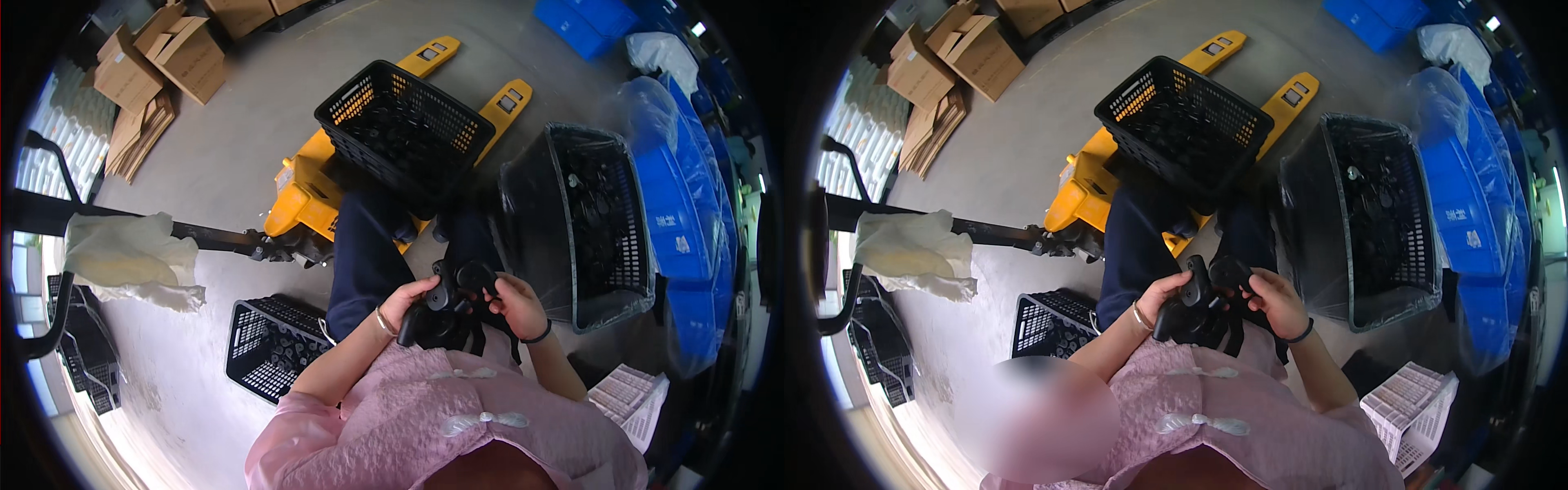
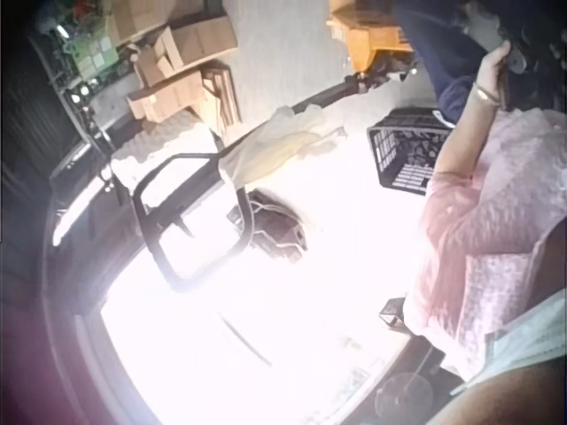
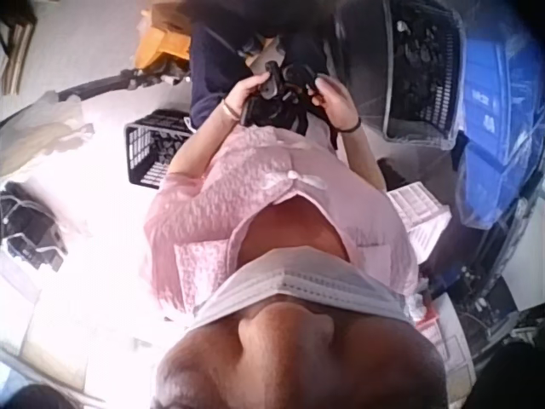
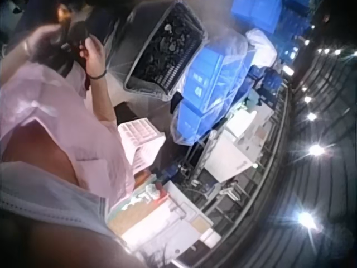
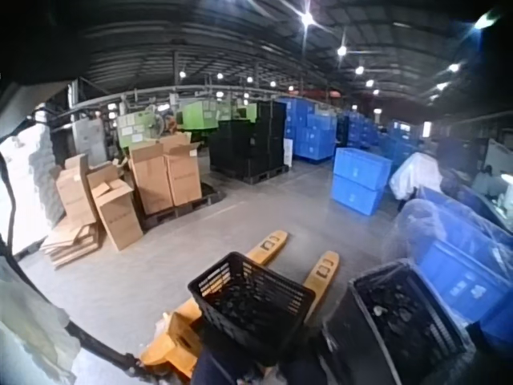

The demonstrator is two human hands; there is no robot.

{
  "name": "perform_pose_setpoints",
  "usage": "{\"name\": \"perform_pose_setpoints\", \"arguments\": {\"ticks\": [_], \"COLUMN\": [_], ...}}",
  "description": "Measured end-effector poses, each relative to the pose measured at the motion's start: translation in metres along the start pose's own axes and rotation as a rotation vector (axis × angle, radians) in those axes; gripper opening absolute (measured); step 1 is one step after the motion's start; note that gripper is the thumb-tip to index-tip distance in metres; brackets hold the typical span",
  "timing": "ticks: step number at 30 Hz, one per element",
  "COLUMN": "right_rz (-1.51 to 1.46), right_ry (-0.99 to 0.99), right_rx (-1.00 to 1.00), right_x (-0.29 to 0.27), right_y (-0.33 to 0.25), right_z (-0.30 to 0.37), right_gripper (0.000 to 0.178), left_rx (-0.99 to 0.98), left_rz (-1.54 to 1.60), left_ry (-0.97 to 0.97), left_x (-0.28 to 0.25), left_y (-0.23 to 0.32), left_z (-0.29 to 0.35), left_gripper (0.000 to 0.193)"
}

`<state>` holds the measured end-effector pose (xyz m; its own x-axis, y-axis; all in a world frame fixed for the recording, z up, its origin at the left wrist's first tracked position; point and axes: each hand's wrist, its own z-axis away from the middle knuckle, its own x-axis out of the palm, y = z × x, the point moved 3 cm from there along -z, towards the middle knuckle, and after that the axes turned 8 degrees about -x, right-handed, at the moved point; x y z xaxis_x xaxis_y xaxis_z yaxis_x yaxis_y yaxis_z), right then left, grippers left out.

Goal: The recorder is assembling small black plastic components by hand in a warehouse setting.

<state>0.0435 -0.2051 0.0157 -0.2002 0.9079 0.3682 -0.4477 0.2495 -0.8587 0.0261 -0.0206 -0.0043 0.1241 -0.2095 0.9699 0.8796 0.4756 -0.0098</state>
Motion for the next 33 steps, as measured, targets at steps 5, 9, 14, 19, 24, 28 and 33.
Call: {"name": "perform_pose_setpoints", "arguments": {"ticks": [5,9,14,19,24,28,33], "right_rz": [0.307,-0.118,-0.57,-0.84,-0.862,-0.715,-0.059], "right_ry": [-0.166,-0.201,-0.151,-0.219,-0.271,-0.212,-0.194], "right_rx": [-0.195,0.028,0.115,0.088,0.035,-0.021,-0.233], "right_x": [0.011,0.0,-0.009,-0.004,0.002,0.002,-0.002], "right_y": [-0.014,-0.002,0.011,0.02,0.015,0.011,-0.007], "right_z": [0.007,-0.001,-0.007,-0.01,-0.011,-0.009,-0.009], "right_gripper": [0.04,0.04,0.045,0.044,0.041,0.038,0.035], "left_rx": [-0.066,0.019,0.033,0.051,0.034,0.034,0.04], "left_rz": [0.096,-0.004,-0.059,-0.141,-0.133,-0.144,-0.151], "left_ry": [0.03,0.015,0.016,0.077,0.117,0.12,0.126], "left_x": [-0.025,-0.003,-0.002,-0.001,-0.001,-0.003,-0.001], "left_y": [0.001,0.004,0.005,0.005,0.004,0.004,0.004], "left_z": [-0.001,-0.001,-0.004,-0.004,-0.004,-0.005,-0.006], "left_gripper": [0.043,0.044,0.05,0.053,0.054,0.054,0.054]}}
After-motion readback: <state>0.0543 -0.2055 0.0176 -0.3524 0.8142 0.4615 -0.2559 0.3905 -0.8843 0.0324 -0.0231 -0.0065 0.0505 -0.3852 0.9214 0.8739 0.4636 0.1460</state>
